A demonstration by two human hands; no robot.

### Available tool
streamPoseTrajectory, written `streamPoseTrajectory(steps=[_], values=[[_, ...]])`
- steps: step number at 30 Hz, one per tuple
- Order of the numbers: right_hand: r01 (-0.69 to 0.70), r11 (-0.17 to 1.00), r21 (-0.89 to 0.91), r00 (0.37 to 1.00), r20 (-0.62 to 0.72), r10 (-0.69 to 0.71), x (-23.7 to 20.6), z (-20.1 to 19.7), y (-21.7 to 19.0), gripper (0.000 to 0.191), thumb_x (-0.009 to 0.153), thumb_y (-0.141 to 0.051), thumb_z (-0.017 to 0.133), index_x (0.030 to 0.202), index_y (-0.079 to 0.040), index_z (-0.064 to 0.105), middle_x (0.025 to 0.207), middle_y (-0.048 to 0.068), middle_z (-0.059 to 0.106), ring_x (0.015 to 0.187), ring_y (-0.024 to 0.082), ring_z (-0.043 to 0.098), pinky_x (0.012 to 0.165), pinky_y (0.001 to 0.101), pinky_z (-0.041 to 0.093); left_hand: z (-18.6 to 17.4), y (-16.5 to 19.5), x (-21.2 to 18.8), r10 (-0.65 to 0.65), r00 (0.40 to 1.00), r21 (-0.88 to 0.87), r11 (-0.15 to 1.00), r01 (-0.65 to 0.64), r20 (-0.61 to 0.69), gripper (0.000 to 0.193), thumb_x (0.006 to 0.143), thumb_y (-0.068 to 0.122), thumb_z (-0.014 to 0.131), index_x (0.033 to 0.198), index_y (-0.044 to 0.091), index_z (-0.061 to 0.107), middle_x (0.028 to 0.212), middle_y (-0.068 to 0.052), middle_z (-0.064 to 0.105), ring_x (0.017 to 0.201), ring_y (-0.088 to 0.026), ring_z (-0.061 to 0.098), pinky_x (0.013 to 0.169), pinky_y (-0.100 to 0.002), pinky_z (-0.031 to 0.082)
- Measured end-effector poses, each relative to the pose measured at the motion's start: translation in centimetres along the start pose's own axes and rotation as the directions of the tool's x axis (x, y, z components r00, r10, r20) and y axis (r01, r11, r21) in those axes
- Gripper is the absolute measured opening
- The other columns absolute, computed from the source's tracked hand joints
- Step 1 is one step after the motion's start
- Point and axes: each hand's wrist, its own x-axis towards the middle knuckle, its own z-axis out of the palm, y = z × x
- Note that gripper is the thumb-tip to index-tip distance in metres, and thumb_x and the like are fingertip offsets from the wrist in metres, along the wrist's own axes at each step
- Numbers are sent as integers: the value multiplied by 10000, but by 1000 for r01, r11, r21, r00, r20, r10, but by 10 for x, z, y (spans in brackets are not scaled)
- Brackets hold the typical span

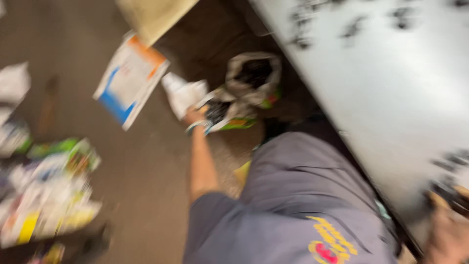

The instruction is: The person sits at a metal table and handles small gray metal fittings one at a time, turning and checking each piece by hand before setting it back on the table. They occasionally spread the pile of fittings, move a bag aside, open a cabinet door, and reposition a putty bag on the table while continuing to handle the fittings.

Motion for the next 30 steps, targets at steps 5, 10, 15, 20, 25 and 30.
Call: streamPoseTrajectory(steps=[5,10,15,20,25,30], values=[[-139,951,277,970,-157,187,-13,-5,1,436,842,-131,986,1081,-23,637,1023,63,702,909,155,659,900,317,543,29,66,-7,253,966,-281,933,-227,57,221,819,27,780,1029,72,729,1016,-99,769,920,-263,716,864,-382,576],[-83,594,800,930,-152,335,-12,5,-6,535,773,26,903,1167,-41,547,1127,72,676,986,131,651,905,279,569,15,190,-56,375,914,-609,693,-386,-152,185,995,164,814,1048,40,687,1032,-51,603,672,-163,666,541,-304,563],[-122,-96,988,904,151,400,-14,4,11,455,799,36,831,1170,-78,594,1107,114,695,967,189,670,834,316,585,-25,298,-137,706,622,-530,404,-745,-337,130,1090,136,761,1152,26,733,1044,-74,635,780,-193,594,658,-313,493],[-177,-544,820,848,408,338,-22,12,37,298,876,-136,779,1140,-125,642,1131,174,716,926,277,702,783,402,606,-25,359,-229,867,407,-703,99,-704,-287,183,1022,105,754,1192,54,710,1058,-54,655,865,-160,589,693,-293,496],[-228,-452,862,848,404,343,-18,5,35,287,935,-176,770,1188,-88,667,1145,205,716,924,286,696,710,331,562,-15,377,-325,955,294,-882,172,-439,39,269,922,147,799,1159,60,705,1018,-58,671,712,-131,577,609,-271,508],[-577,133,806,814,551,185,28,-41,16,277,881,-105,752,1123,-16,652,1003,270,771,743,258,668,576,297,493,-15,369,-381,977,133,-918,202,-341,165,295,890,108,787,1166,41,707,1066,-74,673,697,-137,596,612,-288,513]])
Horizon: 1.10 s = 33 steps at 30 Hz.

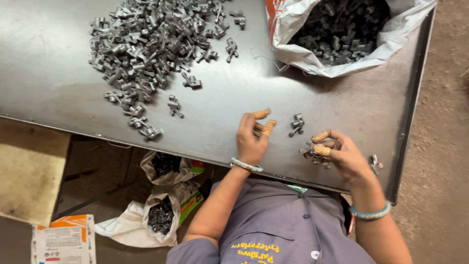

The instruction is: The person sits at a metal table and handles small gray metal fittings one at a time, turning and checking each piece by hand before setting it back on the table. They occasionally spread the pile of fittings, move a bag aside, open a cabinet door, and reposition a putty bag on the table while continuing to handle the fittings.

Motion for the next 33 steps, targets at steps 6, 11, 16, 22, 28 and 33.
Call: streamPoseTrajectory(steps=[6,11,16,22,28,33], values=[[468,881,74,884,-70,-463,23,12,-83,425,867,30,703,1244,-93,550,1152,193,689,900,206,692,706,289,565,5,-5,-7,-89,994,-31,995,91,66,305,869,69,775,1163,31,703,1057,-77,680,685,-137,613,597,-287,501],[513,363,-778,762,218,-610,44,50,-72,629,674,141,651,1268,-56,594,1343,122,624,1241,275,571,1038,418,491,-6,-10,-4,-149,989,-66,987,150,22,299,890,83,779,1177,45,704,1070,-72,691,731,-121,652,601,-271,515],[429,119,-896,736,270,-620,31,58,-37,577,687,140,695,1209,-106,686,1241,89,682,1201,309,589,1007,467,468,-6,-13,-4,-165,986,-64,984,167,39,318,880,102,786,1186,61,708,1050,-65,710,717,-119,648,596,-266,520],[392,705,-590,837,-88,-540,29,37,10,430,795,-10,810,1177,-91,628,1151,85,694,1091,222,640,946,362,555,9,-7,-8,-140,981,-59,987,149,136,341,869,121,795,1191,61,701,1045,-64,728,730,-127,666,623,-271,545],[188,885,426,982,-113,-154,20,6,37,418,857,-108,776,1232,-66,597,1100,126,704,968,226,683,803,339,579,7,-5,-10,-151,973,-47,986,162,176,340,864,132,796,1183,62,698,1060,-66,732,751,-135,693,624,-272,554],[85,834,545,995,-85,-46,25,0,42,404,906,-164,771,1257,-81,589,1079,142,706,862,243,693,711,348,571,-12,-10,-6,-211,968,-62,973,221,133,338,868,126,793,1189,64,708,1061,-73,731,750,-143,703,604,-275,549]])
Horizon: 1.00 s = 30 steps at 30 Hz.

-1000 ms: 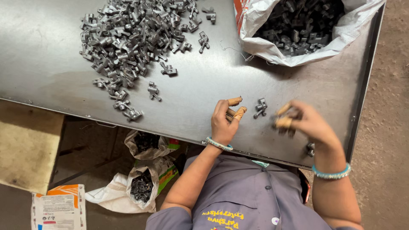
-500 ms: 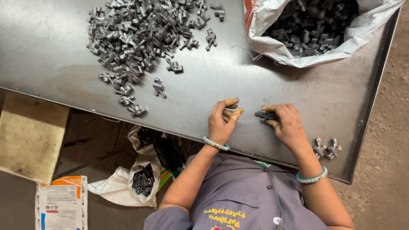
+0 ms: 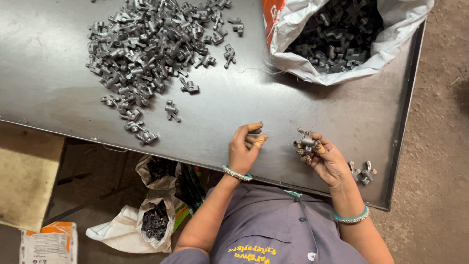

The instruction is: The person sits at a metal table and handles small gray metal fittings one at a time, turning and checking each piece by hand before setting it back on the table. They occasionally spread the pile of fittings, move a bag aside, open a cabinet door, and reposition a putty bag on the table while continuing to handle the fittings.

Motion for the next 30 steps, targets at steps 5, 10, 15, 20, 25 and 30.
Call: streamPoseTrajectory(steps=[5,10,15,20,25,30], values=[[-13,1000,-3,985,173,13,8,-2,-1,480,905,-221,772,1305,-37,579,1140,236,746,783,166,655,635,284,526,-42,-3,7,117,985,124,987,-101,-129,366,864,100,815,1208,56,701,1113,-85,721,761,-160,713,665,-287,569],[39,789,-614,998,-10,-58,31,-8,-46,440,828,-3,641,1267,23,649,975,146,696,722,164,611,585,257,460,-132,-10,18,139,929,463,885,38,-344,637,736,87,875,1328,77,638,1278,-126,598,1102,-294,597,922,-434,533],[330,905,270,927,91,-365,86,43,-80,174,978,10,594,1150,38,587,1172,142,654,1046,210,655,899,302,568,-248,-23,24,127,906,670,715,198,-403,1195,521,201,1003,1513,145,340,1595,-206,273,1427,-469,317,1132,-557,357],[328,841,-429,942,219,-256,114,170,-42,337,925,-31,668,1257,-62,619,1255,141,693,1092,208,677,830,283,536,-324,-26,59,-164,954,775,558,298,-249,1730,249,288,1103,1593,255,15,1649,-218,-69,1465,-552,135,1113,-608,298],[690,71,-720,720,673,-167,204,309,15,536,713,-326,885,1185,-142,707,1356,132,648,1269,283,589,1032,414,494,-348,-28,109,-371,903,810,449,377,-215,1686,253,209,1044,1626,329,73,1711,-104,79,1376,-483,331,1088,-580,438],[727,-317,-609,588,791,-170,314,418,48,717,711,-665,801,1308,-282,695,1618,131,397,1441,469,305,1148,640,214,-345,-41,147,-331,919,796,487,359,-212,1650,280,203,1069,1614,247,99,1609,-140,252,1334,-541,325,1100,-555,436]])
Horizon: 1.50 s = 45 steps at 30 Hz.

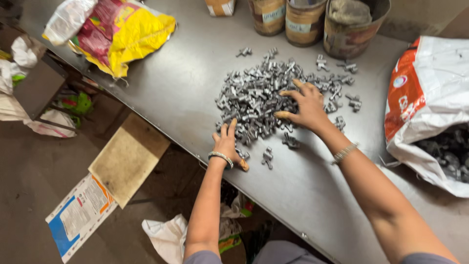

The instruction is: The person sits at a metal table and handles small gray metal fittings one at a time, turning and checking each piece by hand before setting it back on the table. They occasionally spread the pile of fittings, move a bag aside, open a cabinet door, and reposition a putty bag on the table while continuing to handle the fittings.

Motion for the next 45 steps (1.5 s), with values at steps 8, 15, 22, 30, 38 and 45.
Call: streamPoseTrajectory(steps=[8,15,22,30,38,45], values=[[-93,956,-278,950,264,169,46,15,14,826,541,-798,777,1273,-421,707,1579,1,424,1349,442,362,1027,704,248,35,17,25,96,995,42,995,-95,-21,1425,361,280,1063,1544,174,274,1484,-158,382,1295,-539,387,1113,-540,401],[-69,959,-275,932,326,160,-24,-33,-3,732,593,-788,745,1223,-415,736,1422,-36,575,1250,349,480,962,652,349,63,68,-39,179,984,-2,984,-179,-21,1377,440,238,1012,1592,133,264,1468,-206,386,1186,-507,462,1052,-498,460],[-123,907,-402,863,408,298,-125,-81,-21,730,641,-773,714,1299,-464,653,1453,-36,528,1259,317,498,962,608,411,92,116,-139,343,938,-26,939,-342,50,1490,500,471,1031,1506,-112,100,1433,-347,295,1234,-523,391,1056,-541,385],[-150,813,-563,640,571,513,-115,-127,-19,713,650,-733,751,1257,-362,709,1351,4,643,1215,303,592,1099,398,494,73,103,-82,660,704,-376,741,-556,261,711,798,556,735,1351,114,673,1262,-240,617,1142,-442,634,1013,-525,511],[-450,847,-282,893,-148,425,74,-37,78,683,803,-615,723,1383,-260,660,1508,237,433,1367,501,342,1052,677,301,-70,91,290,-10,904,-66,998,-20,-427,599,807,616,746,1322,325,654,1535,-55,439,1444,-473,257,1155,-709,217],[-700,691,-183,713,-115,692,141,12,128,697,805,-714,694,1413,-390,593,1451,274,369,1355,526,267,1089,759,178,-69,102,380,-31,999,-26,999,31,22,758,760,882,508,1436,542,463,1668,10,174,1497,-566,-46,1072,-860,96]])
